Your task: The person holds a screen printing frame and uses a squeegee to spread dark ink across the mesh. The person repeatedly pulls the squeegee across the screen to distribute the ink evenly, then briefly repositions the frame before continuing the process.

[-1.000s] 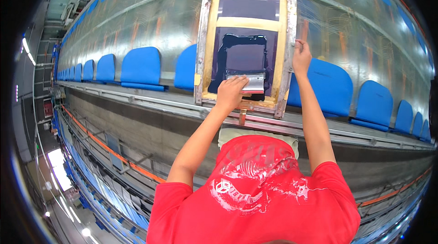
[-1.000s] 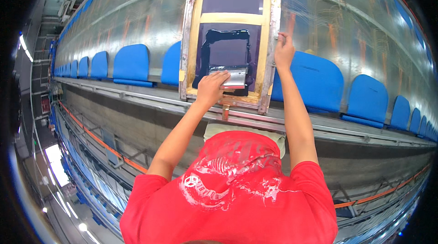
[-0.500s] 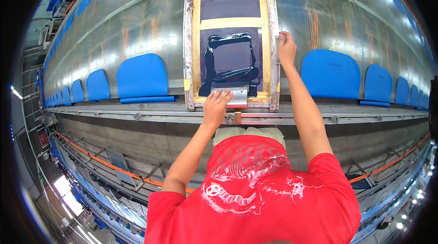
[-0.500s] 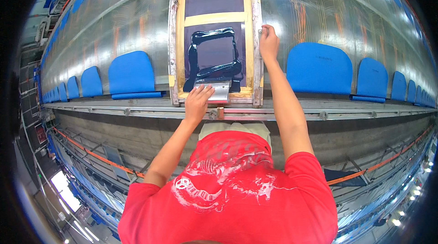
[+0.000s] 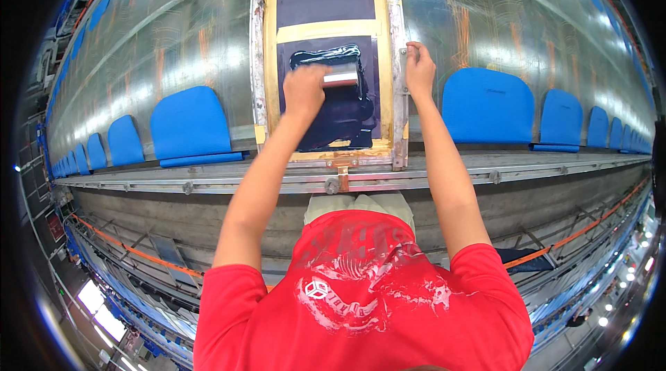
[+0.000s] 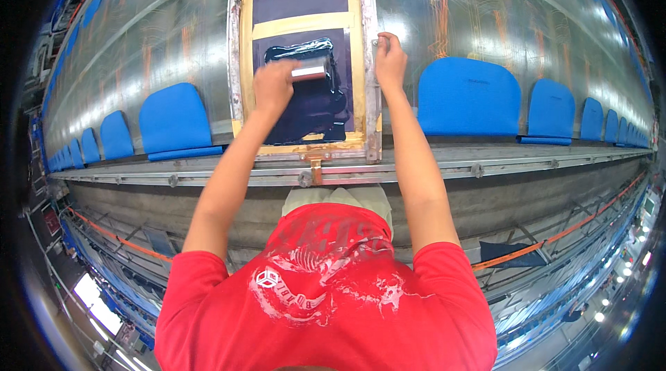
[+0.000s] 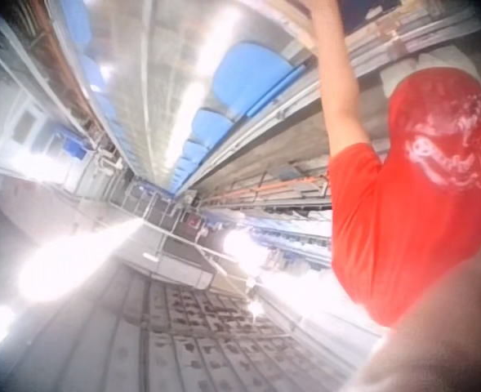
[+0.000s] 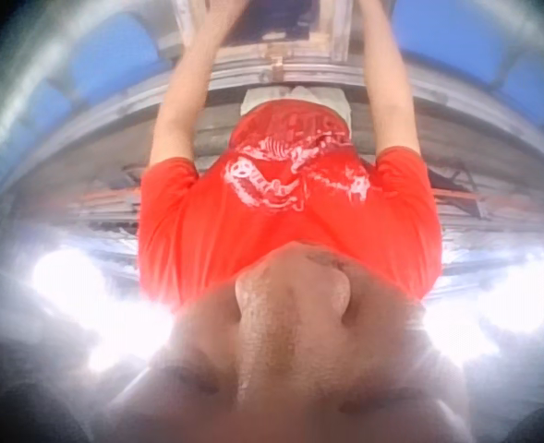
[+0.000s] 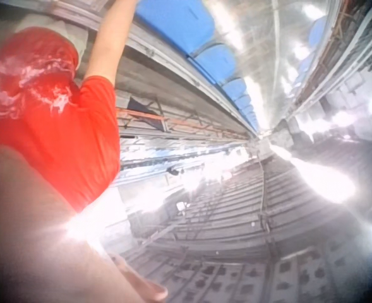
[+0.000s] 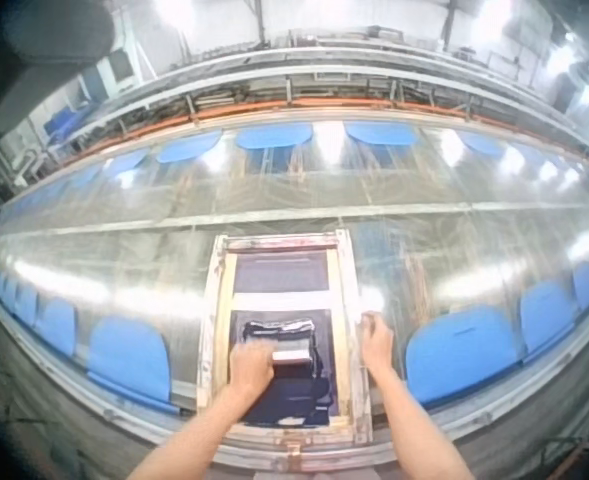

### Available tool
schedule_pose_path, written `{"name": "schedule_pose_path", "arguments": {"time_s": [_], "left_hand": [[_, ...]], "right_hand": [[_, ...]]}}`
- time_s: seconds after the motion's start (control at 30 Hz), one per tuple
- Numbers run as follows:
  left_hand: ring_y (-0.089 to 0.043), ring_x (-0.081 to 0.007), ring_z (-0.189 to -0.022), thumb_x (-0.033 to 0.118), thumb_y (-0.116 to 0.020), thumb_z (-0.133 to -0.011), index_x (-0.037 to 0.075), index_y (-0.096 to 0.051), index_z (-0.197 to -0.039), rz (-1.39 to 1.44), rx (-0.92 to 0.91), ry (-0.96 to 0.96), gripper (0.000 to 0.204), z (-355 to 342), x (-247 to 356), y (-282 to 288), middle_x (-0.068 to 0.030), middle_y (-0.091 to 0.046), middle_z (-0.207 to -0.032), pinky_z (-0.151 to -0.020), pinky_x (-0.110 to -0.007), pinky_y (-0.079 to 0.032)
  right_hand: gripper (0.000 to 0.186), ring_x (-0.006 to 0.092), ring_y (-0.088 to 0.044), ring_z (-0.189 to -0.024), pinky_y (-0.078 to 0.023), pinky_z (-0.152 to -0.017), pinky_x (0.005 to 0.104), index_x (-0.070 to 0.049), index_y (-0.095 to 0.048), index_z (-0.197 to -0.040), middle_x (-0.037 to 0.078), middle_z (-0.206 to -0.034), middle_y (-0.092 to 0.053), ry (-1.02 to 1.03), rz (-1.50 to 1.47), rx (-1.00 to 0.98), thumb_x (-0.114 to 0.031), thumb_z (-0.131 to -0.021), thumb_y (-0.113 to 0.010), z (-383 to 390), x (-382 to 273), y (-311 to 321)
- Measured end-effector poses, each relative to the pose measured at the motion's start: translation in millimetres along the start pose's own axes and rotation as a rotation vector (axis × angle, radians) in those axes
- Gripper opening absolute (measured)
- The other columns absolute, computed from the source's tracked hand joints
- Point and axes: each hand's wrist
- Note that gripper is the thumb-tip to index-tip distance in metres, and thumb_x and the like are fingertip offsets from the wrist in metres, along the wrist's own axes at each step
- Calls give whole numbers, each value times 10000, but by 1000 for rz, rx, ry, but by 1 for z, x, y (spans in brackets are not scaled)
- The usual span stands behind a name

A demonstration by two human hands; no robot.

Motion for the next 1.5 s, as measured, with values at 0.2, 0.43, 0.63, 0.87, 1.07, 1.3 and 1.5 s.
{"name": "schedule_pose_path", "arguments": {"time_s": [0.2, 0.43, 0.63, 0.87, 1.07, 1.3, 1.5], "left_hand": [[-690, -199, -994, -45, -638, -743, 165, -734, -989, 64, 27, -102, 338, 75, 18, 6, 11, -749, -1052, -807, -386, -487], [-690, -266, -902, -18, -636, -755, 175, -755, -983, -10, -28, -8, 321, -35, -17, -2, -28, -737, -980, -756, -438, -516], [-669, -230, -883, -19, -622, -756, 174, -742, -966, -11, -31, -24, 309, 28, 12, 5, -1, -725, -941, -752, -413, -484], [-649, -219, -1027, 39, -639, -782, 136, -697, -1048, 109, 31, -120, 289, 101, 20, 25, 2, -707, -1104, -836, -387, -480], [-646, -248, -1108, 1, -676, -743, 104, -699, -1096, 194, 87, -37, 368, 118, -9, 75, -41, -711, -1160, -882, -396, -501], [-651, -242, -1088, 67, -687, -794, 112, -705, -1099, 106, 4, 20, 309, 164, -193, 145, -35, -713, -1151, -858, -397, -495], [-634, -278, -1182, -22, -679, -746, 149, -699, -1218, 39, -44, 65, 502, 203, -276, 168, -40, -687, -1280, -1008, -425, -484]], "right_hand": [[205, 422, -672, -795, -492, -731, 481, -89, -686, -1088, 223, -820, -692, 80, 19, 87, -235, -996, -578, -4, 15, -2], [205, 401, -663, -752, -483, -712, 470, -89, -689, -1081, 216, -785, -679, -1, -21, 12, -241, -996, -580, -2, 8, 1], [216, 394, -685, -840, -499, -760, 457, -82, -700, -1078, 225, -877, -703, -1, -28, 19, -248, -989, -594, -1, 8, 3], [217, 372, -693, -942, -510, -836, 434, -83, -720, -1061, 195, -983, -727, 149, 12, 82, -255, -970, -623, -21, 5, 2], [219, 339, -699, -887, -513, -797, 414, -82, -716, -1059, 194, -948, -722, 148, -18, 82, -257, -988, -606, 6, -97, -16], [232, 304, -652, -738, -499, -729, 417, -75, -686, -1103, 174, -815, -686, 148, -150, 59, -259, -1011, -579, 94, -176, -198], [212, 316, -648, -700, -484, -678, 417, -70, -674, -1087, 178, -781, -678, 67, -160, 16, -240, -1011, -574, 136, -211, -274]]}}
Point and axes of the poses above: each hand's wrist, its own z-axis away from the middle knuckle, its own y-axis out of the back of the hand, x = y × z
